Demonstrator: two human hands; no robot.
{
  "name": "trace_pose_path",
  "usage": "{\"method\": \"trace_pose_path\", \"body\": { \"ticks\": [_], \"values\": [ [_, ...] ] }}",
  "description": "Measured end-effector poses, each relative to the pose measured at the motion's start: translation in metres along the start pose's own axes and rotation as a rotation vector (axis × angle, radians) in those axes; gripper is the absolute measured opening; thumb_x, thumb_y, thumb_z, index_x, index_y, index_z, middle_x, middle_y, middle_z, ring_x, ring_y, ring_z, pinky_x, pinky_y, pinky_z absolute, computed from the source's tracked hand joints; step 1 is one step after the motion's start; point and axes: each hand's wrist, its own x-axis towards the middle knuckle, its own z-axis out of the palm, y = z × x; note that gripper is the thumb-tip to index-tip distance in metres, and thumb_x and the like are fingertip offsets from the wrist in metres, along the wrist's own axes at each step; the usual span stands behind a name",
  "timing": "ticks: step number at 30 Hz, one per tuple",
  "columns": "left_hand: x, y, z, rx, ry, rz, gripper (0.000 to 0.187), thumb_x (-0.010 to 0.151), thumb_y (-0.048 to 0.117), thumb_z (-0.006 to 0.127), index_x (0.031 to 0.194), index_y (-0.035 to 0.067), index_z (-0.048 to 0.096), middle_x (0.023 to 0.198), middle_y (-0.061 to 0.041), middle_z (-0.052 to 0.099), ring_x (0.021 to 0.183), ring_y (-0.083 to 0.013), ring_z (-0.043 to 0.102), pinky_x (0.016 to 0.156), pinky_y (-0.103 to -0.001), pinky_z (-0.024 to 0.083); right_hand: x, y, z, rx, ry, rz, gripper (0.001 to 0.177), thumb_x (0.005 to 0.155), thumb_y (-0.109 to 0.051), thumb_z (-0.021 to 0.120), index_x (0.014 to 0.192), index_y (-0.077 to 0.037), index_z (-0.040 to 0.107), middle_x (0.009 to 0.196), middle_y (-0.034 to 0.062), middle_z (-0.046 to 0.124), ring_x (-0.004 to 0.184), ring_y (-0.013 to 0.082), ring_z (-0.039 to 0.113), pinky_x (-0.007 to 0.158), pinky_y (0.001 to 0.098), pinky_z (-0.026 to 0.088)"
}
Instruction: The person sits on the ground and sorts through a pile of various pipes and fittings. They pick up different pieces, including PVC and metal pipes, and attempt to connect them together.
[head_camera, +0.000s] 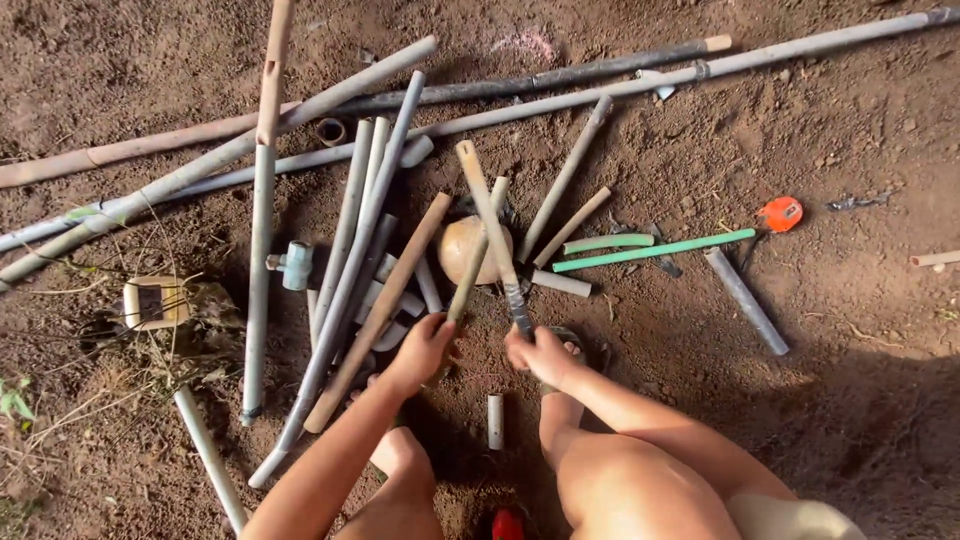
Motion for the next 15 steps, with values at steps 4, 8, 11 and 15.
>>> {"method": "trace_pose_path", "body": {
  "ticks": [4, 8, 11, 15],
  "values": [
    [0.012, -0.001, -0.007, 0.236, 0.029, 0.040, 0.049, 0.092, 0.033, 0.054, 0.125, -0.003, 0.052, 0.108, -0.025, 0.064, 0.101, -0.0358, 0.063, 0.085, -0.049, 0.050, -0.010, -0.012, -0.031, 0.056, 0.045, 0.057, 0.067, 0.100, -0.046, 0.008, 0.056, -0.012, 0.046, 0.038, 0.0004, 0.035, 0.035, 0.0128, 0.043, 0.048, 0.0260, 0.043],
    [0.033, -0.026, -0.019, 0.173, 0.084, 0.041, 0.049, 0.088, 0.035, 0.062, 0.121, -0.001, 0.057, 0.106, -0.022, 0.066, 0.096, -0.0316, 0.064, 0.081, -0.043, 0.051, -0.005, 0.000, -0.042, 0.135, 0.155, -0.047, 0.051, 0.101, -0.029, 0.026, 0.082, 0.005, 0.059, 0.034, 0.0054, 0.039, 0.028, 0.0136, 0.039, 0.033, 0.0207, 0.035],
    [0.043, -0.043, -0.020, -0.029, 0.128, 0.026, 0.046, 0.085, 0.025, 0.069, 0.116, -0.007, 0.057, 0.101, -0.025, 0.065, 0.083, -0.0303, 0.067, 0.070, -0.041, 0.056, -0.006, 0.007, -0.050, 0.080, 0.161, -0.032, 0.036, 0.100, -0.021, 0.036, 0.088, 0.004, 0.059, 0.034, 0.0063, 0.043, 0.028, 0.0139, 0.040, 0.034, 0.0199, 0.034],
    [0.041, -0.042, -0.026, -0.183, 0.152, 0.011, 0.045, 0.083, 0.018, 0.073, 0.113, -0.011, 0.055, 0.098, -0.027, 0.063, 0.073, -0.0300, 0.067, 0.065, -0.041, 0.056, -0.005, 0.013, -0.054, 0.088, 0.168, 0.028, 0.029, 0.099, -0.020, 0.040, 0.095, 0.002, 0.059, 0.037, 0.0054, 0.045, 0.031, 0.0122, 0.040, 0.035, 0.0186, 0.034]
  ]
}}
